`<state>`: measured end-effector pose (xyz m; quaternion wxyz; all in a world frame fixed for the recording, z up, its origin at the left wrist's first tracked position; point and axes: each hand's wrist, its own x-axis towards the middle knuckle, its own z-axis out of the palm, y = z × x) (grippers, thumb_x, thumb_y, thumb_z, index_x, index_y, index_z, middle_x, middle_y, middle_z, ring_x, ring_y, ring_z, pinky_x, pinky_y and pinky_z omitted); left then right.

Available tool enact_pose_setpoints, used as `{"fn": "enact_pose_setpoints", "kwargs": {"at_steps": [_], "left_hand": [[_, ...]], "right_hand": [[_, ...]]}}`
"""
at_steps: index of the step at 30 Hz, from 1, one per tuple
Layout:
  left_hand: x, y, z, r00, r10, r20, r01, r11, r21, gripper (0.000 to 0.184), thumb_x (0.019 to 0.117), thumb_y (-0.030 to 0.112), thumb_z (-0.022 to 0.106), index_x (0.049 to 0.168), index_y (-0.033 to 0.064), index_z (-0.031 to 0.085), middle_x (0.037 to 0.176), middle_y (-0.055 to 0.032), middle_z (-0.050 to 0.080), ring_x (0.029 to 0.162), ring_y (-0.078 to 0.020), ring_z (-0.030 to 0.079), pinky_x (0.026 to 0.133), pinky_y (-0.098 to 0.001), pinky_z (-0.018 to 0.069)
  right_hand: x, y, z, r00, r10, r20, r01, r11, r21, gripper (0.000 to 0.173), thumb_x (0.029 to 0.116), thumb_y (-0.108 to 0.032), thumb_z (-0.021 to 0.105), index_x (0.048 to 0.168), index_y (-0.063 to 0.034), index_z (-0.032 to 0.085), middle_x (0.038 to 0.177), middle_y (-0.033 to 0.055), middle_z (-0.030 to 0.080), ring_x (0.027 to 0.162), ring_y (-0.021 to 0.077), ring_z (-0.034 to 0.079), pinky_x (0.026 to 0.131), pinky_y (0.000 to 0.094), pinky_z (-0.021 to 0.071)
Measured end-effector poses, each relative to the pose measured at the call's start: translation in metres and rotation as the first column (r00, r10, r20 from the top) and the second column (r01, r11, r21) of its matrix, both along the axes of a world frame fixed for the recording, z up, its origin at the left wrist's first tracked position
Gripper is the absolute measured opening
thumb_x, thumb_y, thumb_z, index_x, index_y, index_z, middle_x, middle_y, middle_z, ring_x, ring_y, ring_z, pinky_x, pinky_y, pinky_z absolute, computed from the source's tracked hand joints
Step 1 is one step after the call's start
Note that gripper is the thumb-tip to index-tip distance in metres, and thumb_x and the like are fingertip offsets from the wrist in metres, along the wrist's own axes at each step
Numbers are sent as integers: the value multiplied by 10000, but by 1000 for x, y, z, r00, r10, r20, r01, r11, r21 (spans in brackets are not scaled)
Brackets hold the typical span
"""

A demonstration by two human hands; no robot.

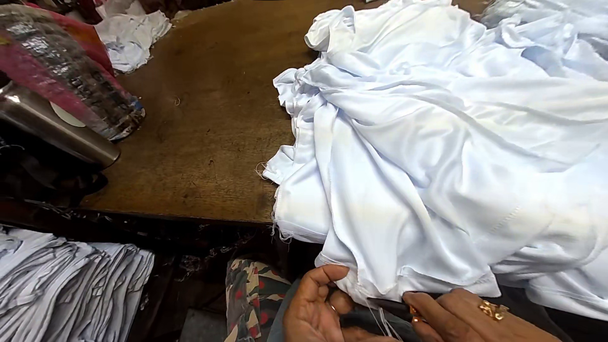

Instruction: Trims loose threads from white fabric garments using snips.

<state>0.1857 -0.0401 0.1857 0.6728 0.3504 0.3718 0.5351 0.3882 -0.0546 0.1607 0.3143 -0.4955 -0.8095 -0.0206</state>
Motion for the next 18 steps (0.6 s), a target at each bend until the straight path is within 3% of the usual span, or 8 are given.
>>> {"fn": "enact_pose_setpoints", "kwargs": {"at_steps": [7,18], "left_hand": [[2,-4,2,1000,3,-21,-1,994,106,724,690,-216,777,1321,-113,439,1270,-200,611,1060,-243,713,710,-403,668],[2,-8,-2,996,8,-89,9,982,188,725,689,-200,790,1322,-114,447,1305,-209,575,1066,-249,708,709,-402,670]], "right_hand": [[4,-5,0,998,11,-55,-14,998,-62,381,1087,-301,449,1159,4,666,759,152,581,661,299,566,570,394,445],[-6,6,2,997,-37,-64,32,997,-69,394,1103,-300,403,1082,-5,663,762,154,611,671,285,604,562,389,464]]}}
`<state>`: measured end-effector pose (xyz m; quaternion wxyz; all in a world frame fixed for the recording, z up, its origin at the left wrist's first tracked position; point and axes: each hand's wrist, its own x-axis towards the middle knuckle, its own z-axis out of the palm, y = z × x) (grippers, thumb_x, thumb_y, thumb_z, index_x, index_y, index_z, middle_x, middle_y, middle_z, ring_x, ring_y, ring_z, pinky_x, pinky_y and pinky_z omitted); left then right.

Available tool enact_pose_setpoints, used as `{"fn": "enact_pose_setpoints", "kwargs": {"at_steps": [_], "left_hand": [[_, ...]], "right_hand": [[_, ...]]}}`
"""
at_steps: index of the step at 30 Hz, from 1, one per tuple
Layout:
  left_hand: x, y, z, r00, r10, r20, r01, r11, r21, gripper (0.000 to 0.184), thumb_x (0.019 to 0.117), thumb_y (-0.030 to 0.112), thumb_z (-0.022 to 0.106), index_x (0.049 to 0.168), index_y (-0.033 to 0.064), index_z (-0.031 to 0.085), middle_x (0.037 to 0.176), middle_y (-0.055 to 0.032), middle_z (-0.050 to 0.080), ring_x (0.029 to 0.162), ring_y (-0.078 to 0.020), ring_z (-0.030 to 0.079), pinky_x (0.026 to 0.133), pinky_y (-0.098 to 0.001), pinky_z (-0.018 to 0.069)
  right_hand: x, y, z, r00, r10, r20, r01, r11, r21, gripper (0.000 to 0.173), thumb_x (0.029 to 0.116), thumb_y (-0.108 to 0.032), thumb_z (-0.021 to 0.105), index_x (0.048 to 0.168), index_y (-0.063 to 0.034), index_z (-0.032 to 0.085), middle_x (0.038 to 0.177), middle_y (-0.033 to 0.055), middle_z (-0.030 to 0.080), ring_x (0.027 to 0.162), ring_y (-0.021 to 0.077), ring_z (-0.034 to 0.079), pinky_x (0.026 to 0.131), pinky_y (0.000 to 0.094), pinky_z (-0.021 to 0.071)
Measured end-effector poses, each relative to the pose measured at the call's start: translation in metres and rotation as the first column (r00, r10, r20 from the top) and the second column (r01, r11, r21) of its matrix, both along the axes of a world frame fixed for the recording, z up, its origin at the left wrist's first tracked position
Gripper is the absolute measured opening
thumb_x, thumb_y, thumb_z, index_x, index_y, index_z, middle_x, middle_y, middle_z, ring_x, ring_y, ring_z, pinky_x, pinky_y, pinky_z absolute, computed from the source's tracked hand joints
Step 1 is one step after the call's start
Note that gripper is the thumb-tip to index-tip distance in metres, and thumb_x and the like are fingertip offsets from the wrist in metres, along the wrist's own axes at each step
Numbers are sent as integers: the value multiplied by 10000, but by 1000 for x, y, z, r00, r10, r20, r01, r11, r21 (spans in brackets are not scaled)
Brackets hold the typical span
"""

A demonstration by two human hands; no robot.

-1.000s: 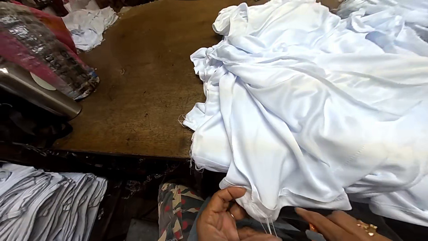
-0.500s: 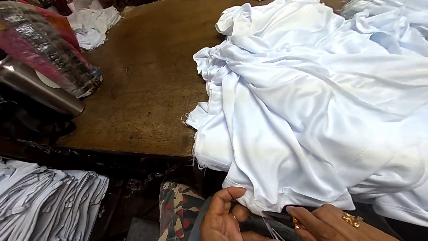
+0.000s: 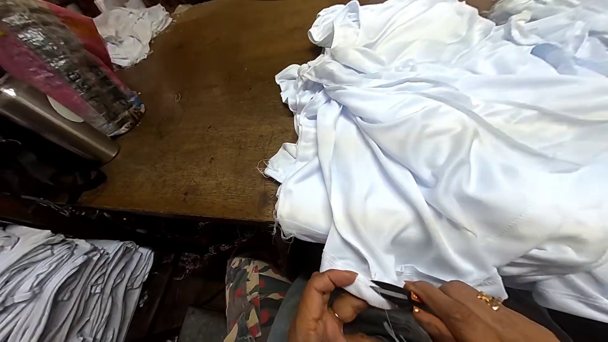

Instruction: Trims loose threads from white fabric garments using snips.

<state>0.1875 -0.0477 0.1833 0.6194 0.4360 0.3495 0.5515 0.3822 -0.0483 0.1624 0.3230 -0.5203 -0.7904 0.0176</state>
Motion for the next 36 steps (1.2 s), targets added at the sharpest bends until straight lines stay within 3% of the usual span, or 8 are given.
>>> {"fn": "enact_pose_setpoints", "kwargs": {"at_steps": [4,9,12,15,21,26,32,36], "left_hand": [[0,-1,-1,1000,-21,-12,22,1000,16,750,679,-199,794,1335,-109,442,1322,-199,568,1085,-240,701,715,-385,667],[-2,0,1,999,-40,-14,41,998,50,859,652,-160,835,1392,-112,401,1388,-224,510,1172,-250,663,694,-366,663],[-4,0,1,995,-103,18,101,991,84,930,646,-129,846,1437,-145,356,1436,-261,468,1215,-282,637,750,-389,662],[-6,2,5,991,-77,-106,91,987,131,802,778,-44,791,1455,-150,374,1429,-246,472,1191,-244,638,751,-350,649],[-16,30,3,695,398,-599,-6,836,548,174,888,51,756,1046,-21,758,949,-118,659,787,-86,628,663,-192,552],[-22,51,12,776,298,-556,130,788,602,99,953,137,702,881,70,706,1192,-115,656,1113,-154,630,951,-297,550],[-16,59,23,895,34,-445,172,894,414,229,976,59,675,1160,-31,574,922,-71,741,705,-40,633,595,-178,503],[-19,62,30,941,-193,-278,242,958,152,527,913,-2,738,1364,-27,467,932,-108,749,741,-105,702,650,-236,582]], "right_hand": [[1,4,0,1000,-9,1,9,1000,19,382,1105,-284,402,1033,-16,665,745,142,613,662,275,604,559,378,463],[12,4,-9,859,123,-497,-224,963,-149,428,1106,-358,412,1159,15,614,918,157,629,829,151,587,745,253,483],[7,7,-15,878,106,-467,-193,970,-144,466,951,-392,714,1168,5,603,930,157,637,837,167,592,735,271,490],[3,16,-15,913,79,-400,-123,989,-84,233,973,-229,632,1086,-25,634,860,132,640,781,173,597,686,272,490],[28,29,2,780,260,-569,-401,906,-136,208,1026,-176,580,1029,18,656,864,141,652,798,147,607,716,268,499],[43,32,19,686,254,-682,-512,834,-204,199,1020,-161,617,994,34,647,838,104,631,785,68,588,704,207,480],[50,31,30,759,154,-632,-394,882,-258,186,1024,-159,602,966,10,652,808,59,623,735,31,567,653,189,465],[46,28,28,867,67,-494,-226,936,-269,238,1048,-188,565,1023,35,644,818,124,634,714,97,584,630,241,483]]}}
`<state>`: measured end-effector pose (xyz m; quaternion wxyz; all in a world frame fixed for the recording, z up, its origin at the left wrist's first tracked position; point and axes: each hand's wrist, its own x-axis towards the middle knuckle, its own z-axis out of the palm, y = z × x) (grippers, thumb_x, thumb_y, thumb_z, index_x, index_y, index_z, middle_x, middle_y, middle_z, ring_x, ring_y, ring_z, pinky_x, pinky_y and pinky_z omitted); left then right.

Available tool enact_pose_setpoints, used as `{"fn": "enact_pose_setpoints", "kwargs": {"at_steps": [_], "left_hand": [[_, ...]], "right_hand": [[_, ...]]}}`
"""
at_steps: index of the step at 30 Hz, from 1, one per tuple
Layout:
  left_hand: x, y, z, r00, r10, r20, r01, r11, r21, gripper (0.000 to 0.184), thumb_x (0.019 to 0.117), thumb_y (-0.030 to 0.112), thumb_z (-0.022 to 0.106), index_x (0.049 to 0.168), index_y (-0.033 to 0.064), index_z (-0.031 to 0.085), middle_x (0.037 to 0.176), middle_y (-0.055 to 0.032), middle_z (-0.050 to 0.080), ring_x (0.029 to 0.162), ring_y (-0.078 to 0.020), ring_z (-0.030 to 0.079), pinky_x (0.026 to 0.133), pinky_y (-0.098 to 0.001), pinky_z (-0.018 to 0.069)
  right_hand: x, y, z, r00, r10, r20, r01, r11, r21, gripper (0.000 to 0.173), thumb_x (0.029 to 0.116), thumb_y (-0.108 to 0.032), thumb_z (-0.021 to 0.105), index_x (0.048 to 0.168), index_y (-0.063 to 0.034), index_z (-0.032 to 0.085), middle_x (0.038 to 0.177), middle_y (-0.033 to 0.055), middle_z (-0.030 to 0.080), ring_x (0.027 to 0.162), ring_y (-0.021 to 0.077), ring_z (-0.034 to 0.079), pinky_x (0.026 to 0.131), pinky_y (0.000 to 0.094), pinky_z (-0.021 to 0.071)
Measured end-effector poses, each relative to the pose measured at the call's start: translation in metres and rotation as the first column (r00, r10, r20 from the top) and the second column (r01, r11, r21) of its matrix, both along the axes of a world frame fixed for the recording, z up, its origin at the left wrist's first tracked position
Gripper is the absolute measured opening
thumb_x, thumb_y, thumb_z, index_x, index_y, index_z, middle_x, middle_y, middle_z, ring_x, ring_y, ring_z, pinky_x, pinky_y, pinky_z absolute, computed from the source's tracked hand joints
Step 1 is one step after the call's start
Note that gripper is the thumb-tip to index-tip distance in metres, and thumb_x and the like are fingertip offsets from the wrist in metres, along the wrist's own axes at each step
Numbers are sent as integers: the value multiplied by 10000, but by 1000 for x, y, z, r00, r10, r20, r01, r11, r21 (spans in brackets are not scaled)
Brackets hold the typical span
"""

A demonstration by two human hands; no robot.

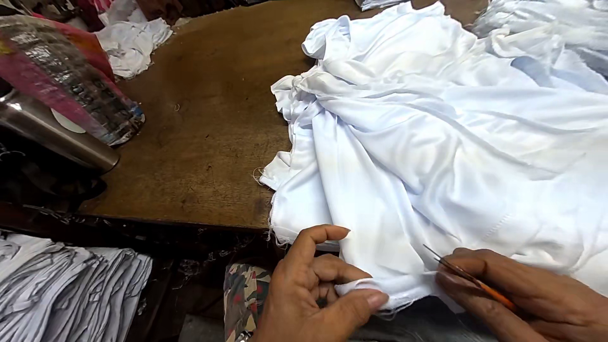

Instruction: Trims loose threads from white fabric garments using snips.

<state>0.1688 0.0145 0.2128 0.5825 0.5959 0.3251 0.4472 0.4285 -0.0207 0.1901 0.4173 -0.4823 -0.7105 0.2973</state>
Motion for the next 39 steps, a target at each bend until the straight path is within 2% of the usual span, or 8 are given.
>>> {"fn": "enact_pose_setpoints", "kwargs": {"at_steps": [2,5,8,12,18,21,32,39], "left_hand": [[2,-2,2,999,48,15,-46,996,-80,471,927,-16,702,1348,-23,490,885,-91,741,674,-63,654,584,-192,528],[6,-5,6,993,120,17,-117,985,-128,429,934,-29,676,1331,-34,512,842,-87,737,616,-38,619,517,-162,480],[10,-9,9,990,143,14,-140,981,-136,433,937,-50,656,1338,-59,492,858,-95,741,625,-34,611,523,-164,464],[13,-13,12,988,150,44,-142,978,-150,436,939,-74,633,1345,-74,474,871,-107,739,631,-26,598,523,-162,448],[15,-18,12,987,153,43,-145,979,-144,462,925,-75,655,1344,-79,460,903,-95,744,670,-39,632,558,-176,493],[15,-20,10,986,164,38,-156,974,-163,463,923,-75,657,1346,-70,469,902,-96,746,649,-33,616,532,-169,467],[17,-22,8,982,190,17,-185,971,-154,489,920,-98,630,1361,-85,419,895,-78,740,653,-24,612,547,-167,475],[16,-22,3,984,173,31,-162,964,-213,478,919,-101,619,1352,-87,416,897,-98,740,660,-34,611,553,-173,463]], "right_hand": [[-1,-6,1,989,-93,113,88,995,53,355,1082,-267,489,1129,55,632,847,168,635,708,159,583,616,302,488],[-3,-22,9,978,-80,193,60,993,106,515,1117,-315,314,1184,100,613,886,254,621,749,285,582,673,406,486],[-12,-40,12,960,-64,273,23,988,150,473,1112,-285,353,1159,63,670,882,251,661,766,347,637,660,454,512],[-21,-44,5,920,-122,373,47,978,204,424,1100,-261,390,1136,51,675,842,227,650,728,350,633,609,447,494],[-31,-37,8,899,-179,399,69,959,276,418,1099,-271,407,1106,46,680,779,197,623,679,321,604,581,421,471],[-34,-36,7,888,-195,417,69,952,298,410,1098,-279,417,1108,37,679,768,186,610,668,320,591,573,418,458],[-37,-35,8,865,-200,460,70,956,285,409,1098,-274,412,1080,35,679,764,180,605,663,316,589,560,413,450],[-38,-34,3,854,-197,481,53,954,296,360,1088,-243,447,1001,20,678,749,173,622,655,316,608,546,416,452]]}}
